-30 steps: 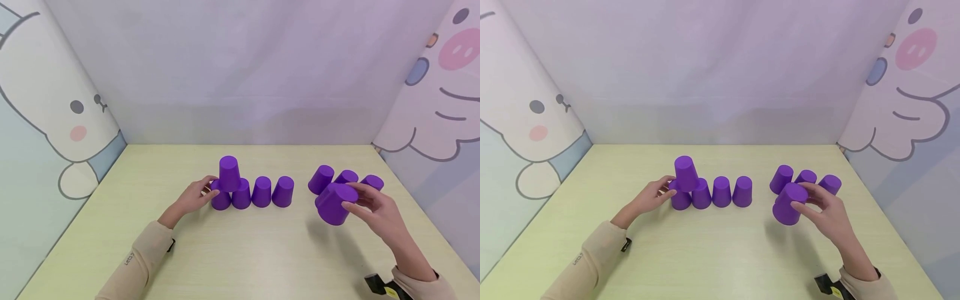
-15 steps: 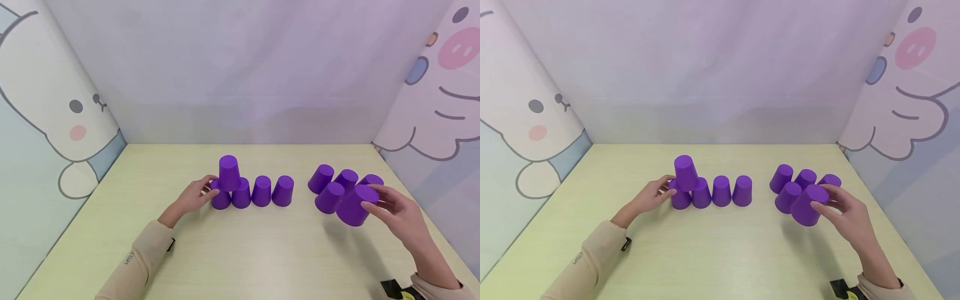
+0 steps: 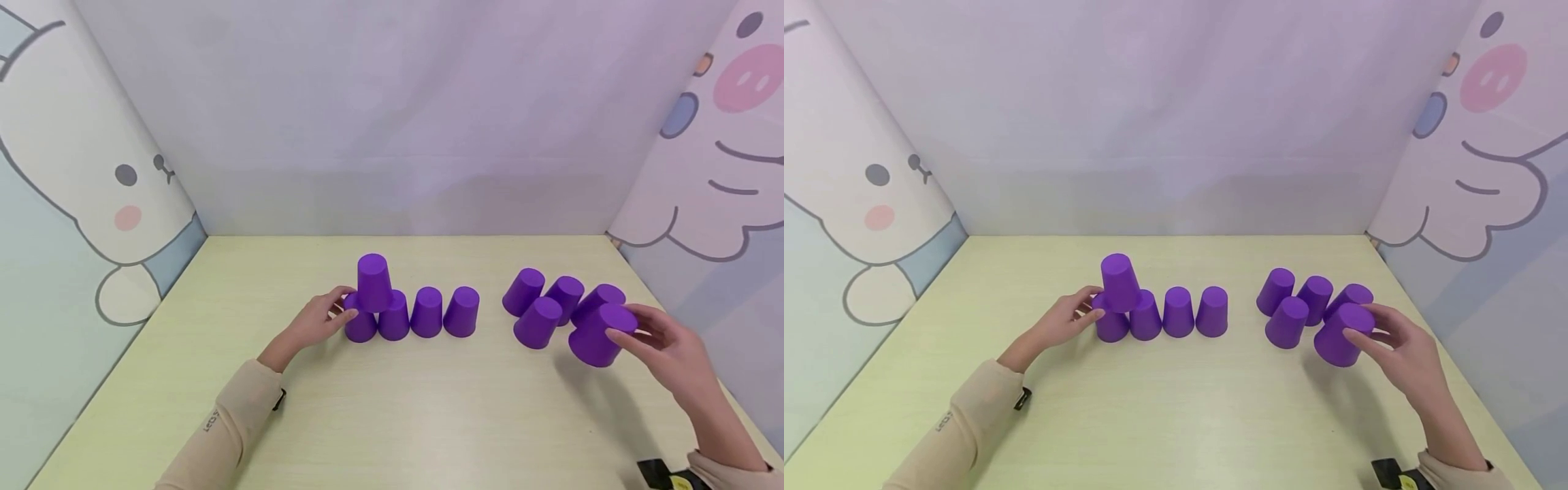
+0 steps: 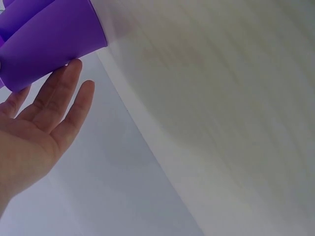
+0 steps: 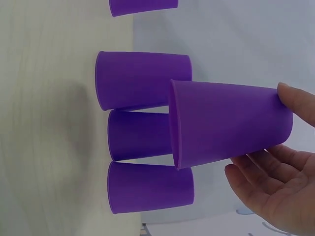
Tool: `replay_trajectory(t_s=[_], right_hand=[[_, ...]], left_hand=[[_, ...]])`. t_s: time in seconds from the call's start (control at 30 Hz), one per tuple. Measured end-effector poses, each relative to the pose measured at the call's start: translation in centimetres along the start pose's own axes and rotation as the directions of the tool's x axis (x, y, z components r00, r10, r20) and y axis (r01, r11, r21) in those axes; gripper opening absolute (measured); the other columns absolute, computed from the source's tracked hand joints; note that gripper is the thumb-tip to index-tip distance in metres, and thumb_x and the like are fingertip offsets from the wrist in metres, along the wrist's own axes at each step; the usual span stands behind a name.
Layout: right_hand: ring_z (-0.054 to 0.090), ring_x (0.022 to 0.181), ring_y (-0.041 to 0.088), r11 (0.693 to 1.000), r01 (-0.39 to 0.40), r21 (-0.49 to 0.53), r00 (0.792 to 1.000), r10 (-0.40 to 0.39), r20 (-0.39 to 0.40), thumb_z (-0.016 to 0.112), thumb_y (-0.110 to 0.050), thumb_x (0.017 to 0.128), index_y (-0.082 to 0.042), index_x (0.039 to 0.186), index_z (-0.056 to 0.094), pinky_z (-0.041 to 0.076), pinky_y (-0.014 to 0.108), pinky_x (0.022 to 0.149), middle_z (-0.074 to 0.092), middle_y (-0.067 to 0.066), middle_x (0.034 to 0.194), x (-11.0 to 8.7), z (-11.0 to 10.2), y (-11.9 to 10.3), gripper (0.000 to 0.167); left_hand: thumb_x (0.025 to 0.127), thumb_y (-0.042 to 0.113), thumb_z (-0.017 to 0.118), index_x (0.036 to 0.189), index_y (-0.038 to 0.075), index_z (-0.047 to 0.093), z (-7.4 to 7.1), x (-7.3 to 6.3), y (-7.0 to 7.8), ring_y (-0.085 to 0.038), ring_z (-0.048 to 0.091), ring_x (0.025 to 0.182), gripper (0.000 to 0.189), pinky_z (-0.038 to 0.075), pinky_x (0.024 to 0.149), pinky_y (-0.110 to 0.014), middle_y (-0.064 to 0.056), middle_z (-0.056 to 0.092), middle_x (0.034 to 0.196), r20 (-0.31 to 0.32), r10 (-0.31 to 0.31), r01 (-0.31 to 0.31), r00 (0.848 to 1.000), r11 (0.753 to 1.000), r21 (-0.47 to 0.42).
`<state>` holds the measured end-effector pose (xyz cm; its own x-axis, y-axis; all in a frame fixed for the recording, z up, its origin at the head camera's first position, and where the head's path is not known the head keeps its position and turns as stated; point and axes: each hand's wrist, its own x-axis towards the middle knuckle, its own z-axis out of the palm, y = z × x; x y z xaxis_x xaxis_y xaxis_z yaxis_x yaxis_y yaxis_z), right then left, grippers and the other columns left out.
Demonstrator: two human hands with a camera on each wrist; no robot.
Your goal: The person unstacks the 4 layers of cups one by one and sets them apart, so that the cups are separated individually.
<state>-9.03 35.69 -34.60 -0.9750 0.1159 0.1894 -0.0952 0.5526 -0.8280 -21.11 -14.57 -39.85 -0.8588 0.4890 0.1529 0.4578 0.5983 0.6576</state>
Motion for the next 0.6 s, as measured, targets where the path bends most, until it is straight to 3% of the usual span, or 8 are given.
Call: replay_trajectory(t_s=[0.17,0.4,0.6], right_hand=[[0.056,0.084,-0.012,0.999,0.022,0.027,1.000,-0.022,0.006,0.066,-0.006,0.083,-0.022,0.116,0.054,0.043,0.007,0.067,0.057,-0.026,0.096,0.5,0.1,1.3,0.039],[0.053,0.088,-0.013,1.000,0.005,-0.026,1.000,-0.005,-0.003,0.068,-0.014,0.083,-0.007,0.124,0.051,0.043,0.007,0.069,0.054,-0.027,0.099,1.8,0.4,4.9,0.045],[0.049,0.085,-0.018,0.998,0.005,-0.066,1.000,-0.004,0.021,0.068,-0.015,0.083,-0.004,0.118,0.052,0.042,0.006,0.067,0.050,-0.033,0.094,1.7,0.8,3.5,0.040]], left_hand=[[0.093,0.026,0.054,0.124,0.008,0.047,0.0,0.1,-0.1,-0.018,0.059,0.084,0.037,0.048,0.068,-0.030,-0.007,0.061,0.095,0.007,-0.002,0.002,1.000,1.000,-0.005],[0.093,0.026,0.053,0.124,0.008,0.047,0.0,0.1,-0.2,-0.018,0.059,0.084,0.037,0.047,0.068,-0.029,-0.007,0.061,0.095,0.010,-0.004,0.004,1.000,1.000,-0.006],[0.093,0.027,0.053,0.125,0.008,0.047,0.1,0.1,-0.2,-0.018,0.059,0.085,0.037,0.047,0.069,-0.030,-0.006,0.061,0.095,0.013,-0.012,0.012,1.000,1.000,-0.005]])
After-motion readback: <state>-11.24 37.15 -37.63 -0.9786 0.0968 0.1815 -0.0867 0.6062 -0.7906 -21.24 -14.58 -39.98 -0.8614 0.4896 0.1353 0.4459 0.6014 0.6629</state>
